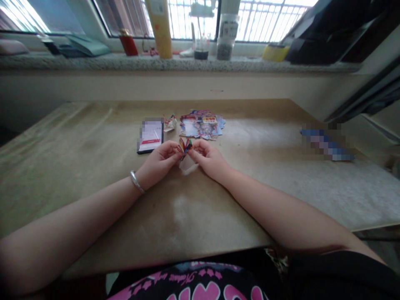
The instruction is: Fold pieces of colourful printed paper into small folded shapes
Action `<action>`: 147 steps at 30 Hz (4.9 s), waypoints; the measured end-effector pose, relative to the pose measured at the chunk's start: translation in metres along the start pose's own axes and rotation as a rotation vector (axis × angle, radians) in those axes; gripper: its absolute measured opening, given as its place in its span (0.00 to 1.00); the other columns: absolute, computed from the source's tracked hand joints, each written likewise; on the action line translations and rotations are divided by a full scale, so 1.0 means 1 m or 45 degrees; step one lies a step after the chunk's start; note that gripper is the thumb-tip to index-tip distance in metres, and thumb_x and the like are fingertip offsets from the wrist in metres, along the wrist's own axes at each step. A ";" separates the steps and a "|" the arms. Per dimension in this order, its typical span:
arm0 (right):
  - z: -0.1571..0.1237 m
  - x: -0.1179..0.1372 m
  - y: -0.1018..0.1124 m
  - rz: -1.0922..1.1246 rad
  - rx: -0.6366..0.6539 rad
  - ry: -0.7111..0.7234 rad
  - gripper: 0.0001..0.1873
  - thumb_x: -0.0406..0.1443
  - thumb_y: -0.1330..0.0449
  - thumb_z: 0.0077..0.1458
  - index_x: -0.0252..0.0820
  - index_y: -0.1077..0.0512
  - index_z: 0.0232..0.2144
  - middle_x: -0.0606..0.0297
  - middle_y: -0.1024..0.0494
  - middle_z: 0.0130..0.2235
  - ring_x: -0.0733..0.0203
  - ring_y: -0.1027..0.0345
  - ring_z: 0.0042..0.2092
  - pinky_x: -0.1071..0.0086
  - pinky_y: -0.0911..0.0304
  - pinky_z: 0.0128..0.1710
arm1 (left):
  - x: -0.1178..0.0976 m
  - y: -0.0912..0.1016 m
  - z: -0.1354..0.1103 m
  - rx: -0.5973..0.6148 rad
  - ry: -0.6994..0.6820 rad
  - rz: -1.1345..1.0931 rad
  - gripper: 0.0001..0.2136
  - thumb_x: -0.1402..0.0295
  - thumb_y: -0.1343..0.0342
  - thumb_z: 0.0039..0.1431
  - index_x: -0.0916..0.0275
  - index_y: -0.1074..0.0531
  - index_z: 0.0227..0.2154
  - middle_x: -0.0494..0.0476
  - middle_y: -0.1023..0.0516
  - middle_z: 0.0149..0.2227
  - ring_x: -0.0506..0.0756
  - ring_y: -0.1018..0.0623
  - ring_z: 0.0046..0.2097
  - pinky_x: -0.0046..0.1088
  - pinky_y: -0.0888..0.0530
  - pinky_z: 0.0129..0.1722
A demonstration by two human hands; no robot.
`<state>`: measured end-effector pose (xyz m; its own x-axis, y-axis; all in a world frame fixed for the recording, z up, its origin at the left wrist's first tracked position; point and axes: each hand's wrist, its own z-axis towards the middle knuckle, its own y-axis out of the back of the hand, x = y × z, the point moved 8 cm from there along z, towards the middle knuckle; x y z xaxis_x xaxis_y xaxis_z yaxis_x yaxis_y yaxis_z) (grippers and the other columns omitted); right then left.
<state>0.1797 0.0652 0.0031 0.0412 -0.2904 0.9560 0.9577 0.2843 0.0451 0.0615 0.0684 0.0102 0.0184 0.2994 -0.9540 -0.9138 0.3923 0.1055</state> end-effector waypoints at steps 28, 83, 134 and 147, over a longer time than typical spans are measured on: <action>-0.011 0.023 0.002 -0.176 -0.104 0.147 0.11 0.44 0.38 0.51 0.44 0.32 0.31 0.67 0.28 0.31 0.65 0.33 0.33 0.68 0.34 0.33 | -0.026 0.006 -0.014 -0.232 -0.230 0.187 0.06 0.66 0.42 0.55 0.63 0.30 0.32 0.52 0.26 0.32 0.49 0.26 0.33 0.25 0.27 0.35; -0.018 0.043 -0.005 -0.465 -0.169 0.341 0.02 0.33 0.42 0.52 0.43 0.33 0.30 0.69 0.29 0.29 0.68 0.35 0.30 0.72 0.36 0.30 | -0.031 -0.001 -0.012 -0.188 -0.285 0.039 0.10 0.63 0.40 0.54 0.62 0.34 0.29 0.48 0.31 0.27 0.46 0.29 0.28 0.19 0.29 0.27; -0.015 0.048 0.006 -0.713 -0.241 0.452 0.03 0.36 0.41 0.54 0.46 0.27 0.33 0.67 0.25 0.32 0.63 0.32 0.36 0.68 0.36 0.33 | -0.017 0.000 -0.007 -0.122 -0.219 -0.103 0.11 0.72 0.40 0.52 0.62 0.32 0.38 0.52 0.25 0.36 0.49 0.23 0.40 0.27 0.24 0.44; -0.019 0.062 -0.004 -0.843 -0.148 0.598 0.04 0.31 0.44 0.54 0.45 0.33 0.30 0.66 0.28 0.32 0.61 0.35 0.37 0.67 0.38 0.33 | -0.043 -0.002 -0.021 -0.168 -0.390 0.398 0.07 0.74 0.43 0.54 0.61 0.31 0.36 0.55 0.31 0.41 0.51 0.27 0.42 0.29 0.23 0.41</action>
<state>0.1841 0.0289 0.0567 -0.4529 -0.7244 0.5198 0.8477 -0.1693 0.5027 0.0543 0.0364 0.0454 -0.1653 0.6371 -0.7529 -0.9382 0.1338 0.3192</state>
